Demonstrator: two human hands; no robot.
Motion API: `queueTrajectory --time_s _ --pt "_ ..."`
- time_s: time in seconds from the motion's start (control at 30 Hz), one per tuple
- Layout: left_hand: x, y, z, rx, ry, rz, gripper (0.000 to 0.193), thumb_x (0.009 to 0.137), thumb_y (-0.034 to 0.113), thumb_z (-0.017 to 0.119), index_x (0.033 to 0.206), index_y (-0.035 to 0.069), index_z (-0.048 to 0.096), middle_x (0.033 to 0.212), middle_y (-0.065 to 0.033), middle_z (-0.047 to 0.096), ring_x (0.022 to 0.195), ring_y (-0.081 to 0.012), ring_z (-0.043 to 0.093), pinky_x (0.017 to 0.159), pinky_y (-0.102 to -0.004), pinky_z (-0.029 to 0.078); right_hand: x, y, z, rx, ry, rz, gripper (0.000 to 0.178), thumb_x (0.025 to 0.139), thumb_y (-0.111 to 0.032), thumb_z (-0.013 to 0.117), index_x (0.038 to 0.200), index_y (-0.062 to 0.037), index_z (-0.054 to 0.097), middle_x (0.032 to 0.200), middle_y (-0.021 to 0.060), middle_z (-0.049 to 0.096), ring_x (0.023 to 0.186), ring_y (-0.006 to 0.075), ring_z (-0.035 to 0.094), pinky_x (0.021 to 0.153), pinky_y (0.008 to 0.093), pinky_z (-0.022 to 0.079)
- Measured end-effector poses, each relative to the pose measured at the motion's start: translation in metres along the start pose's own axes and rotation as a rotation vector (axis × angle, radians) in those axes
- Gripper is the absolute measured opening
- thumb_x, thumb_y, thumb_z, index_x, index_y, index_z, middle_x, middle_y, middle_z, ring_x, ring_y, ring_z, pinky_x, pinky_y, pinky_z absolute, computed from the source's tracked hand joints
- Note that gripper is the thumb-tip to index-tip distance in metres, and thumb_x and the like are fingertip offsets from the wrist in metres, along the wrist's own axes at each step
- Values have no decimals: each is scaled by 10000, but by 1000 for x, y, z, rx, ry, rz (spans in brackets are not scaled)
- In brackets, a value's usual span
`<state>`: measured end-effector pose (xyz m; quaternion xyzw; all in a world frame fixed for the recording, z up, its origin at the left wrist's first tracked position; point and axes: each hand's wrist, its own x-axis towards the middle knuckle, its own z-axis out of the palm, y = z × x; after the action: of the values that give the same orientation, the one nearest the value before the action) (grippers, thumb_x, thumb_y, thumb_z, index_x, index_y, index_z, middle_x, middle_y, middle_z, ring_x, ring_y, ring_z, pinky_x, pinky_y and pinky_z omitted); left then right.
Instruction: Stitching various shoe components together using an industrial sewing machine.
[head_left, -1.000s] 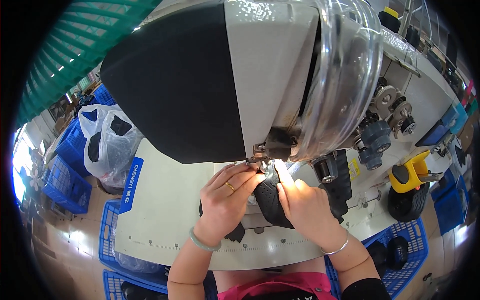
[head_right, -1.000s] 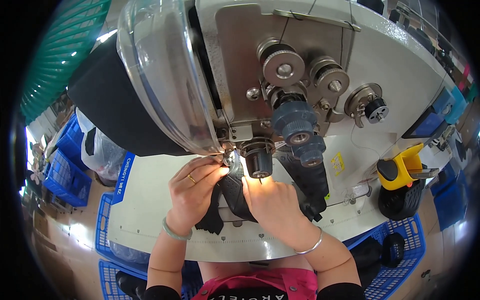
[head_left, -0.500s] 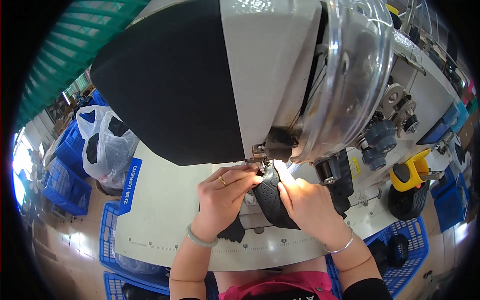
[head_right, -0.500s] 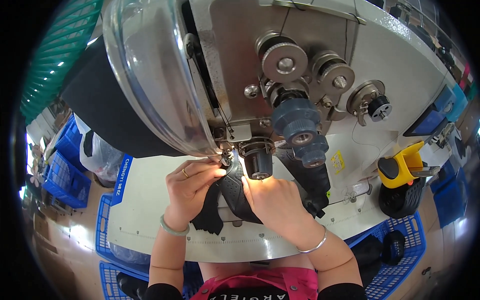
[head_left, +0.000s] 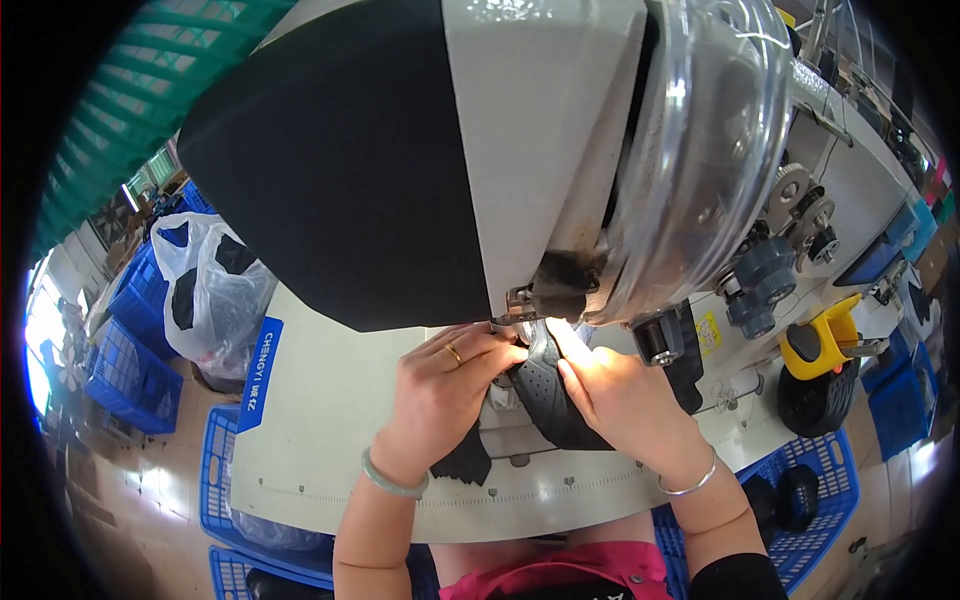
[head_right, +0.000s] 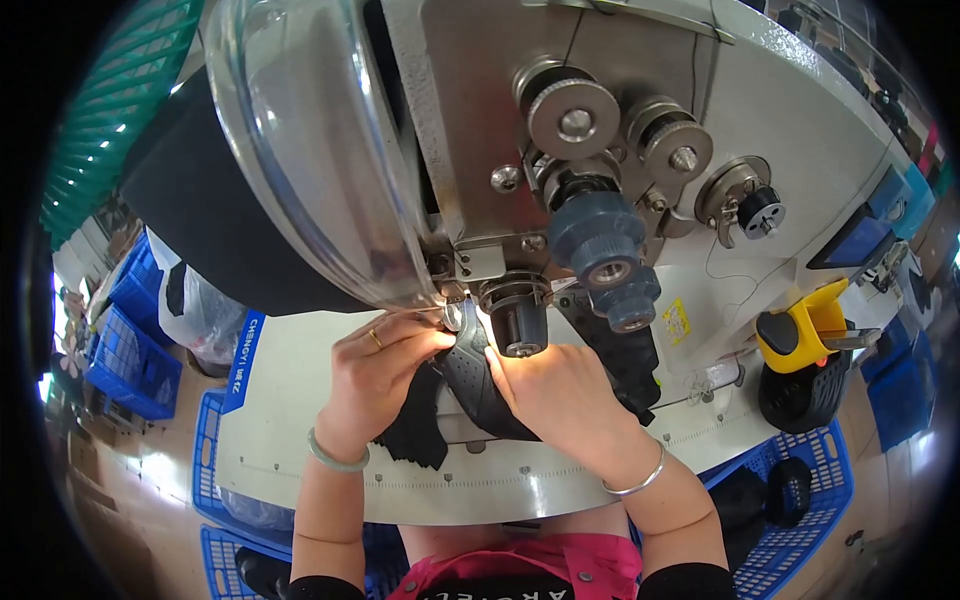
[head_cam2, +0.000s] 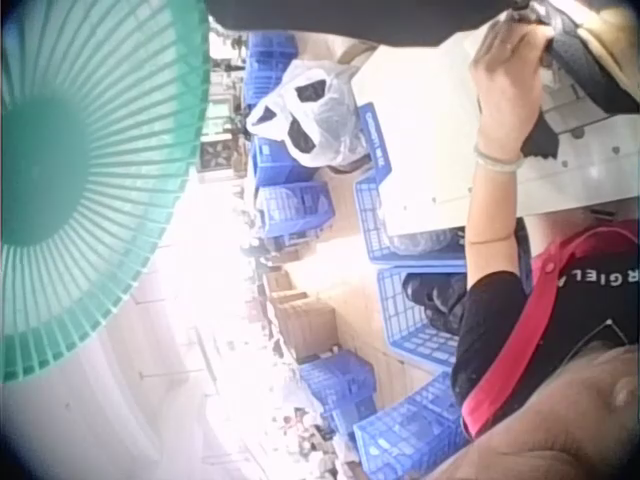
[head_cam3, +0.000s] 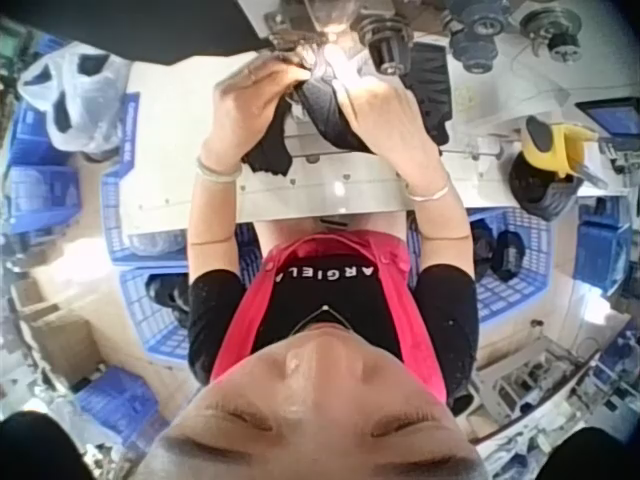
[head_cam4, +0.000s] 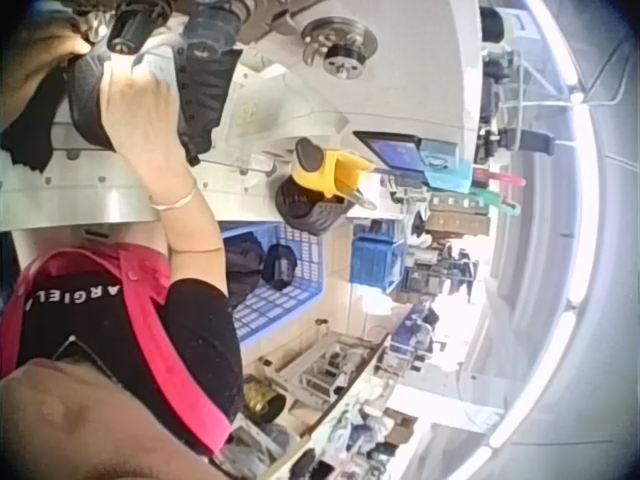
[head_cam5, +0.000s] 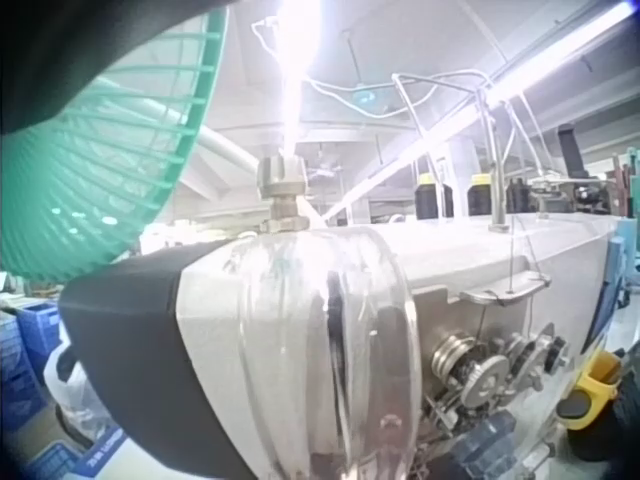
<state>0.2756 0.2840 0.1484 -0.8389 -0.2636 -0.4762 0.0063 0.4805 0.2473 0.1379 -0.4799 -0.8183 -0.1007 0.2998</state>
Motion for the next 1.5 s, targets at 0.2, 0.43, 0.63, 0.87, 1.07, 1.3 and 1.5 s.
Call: queueTrajectory --time_s 0.2,0.43,0.63,0.87,1.07,1.3,1.5 --pt "3 4 -1 76 -28 40 203 695 -26 649 880 41 701 891 -49 685 856 -234 697 787 -333 590 5 10 -1 -11 -6 -55 310 922 -223 598 642 -89 600 493 95 515 443 282 569 434 371 460" --pt "7 8 -5 127 -66 89 195 682 -34 653 864 24 690 865 -67 678 828 -241 697 762 -322 588 8 20 1 91 -26 -119 208 901 -201 607 735 -77 604 560 103 545 504 290 598 461 386 476" --pt "6 7 -6 156 -68 84 220 665 -61 655 865 25 690 840 -69 675 797 -248 694 710 -316 578 21 18 -12 179 -163 66 163 891 -211 614 914 -51 638 743 127 631 695 304 642 624 408 506" --pt "8 16 -1 294 -69 155 235 658 -12 670 882 52 698 824 -48 655 758 -217 686 670 -292 573 39 48 11 55 26 -162 119 851 -158 603 791 -57 618 694 99 605 637 278 592 570 406 461" --pt "4 13 0 319 -42 177 242 650 -7 675 882 57 693 815 -41 651 731 -209 682 648 -299 573 51 35 11 132 153 -182 107 816 -139 612 726 -82 610 635 73 593 576 255 576 528 393 441" --pt "5 11 -1 319 -82 158 216 660 -6 692 867 57 691 807 -35 652 707 -202 676 623 -293 566 31 34 12 -117 114 -148 134 784 -129 637 684 -50 594 685 93 606 634 264 597 584 388 459" --pt "5 11 4 307 -7 186 169 681 9 735 839 55 696 769 -25 647 669 -199 670 591 -279 555 5 36 18 100 -34 61 265 789 -253 685 976 -65 685 997 189 637 907 369 595 724 486 543"
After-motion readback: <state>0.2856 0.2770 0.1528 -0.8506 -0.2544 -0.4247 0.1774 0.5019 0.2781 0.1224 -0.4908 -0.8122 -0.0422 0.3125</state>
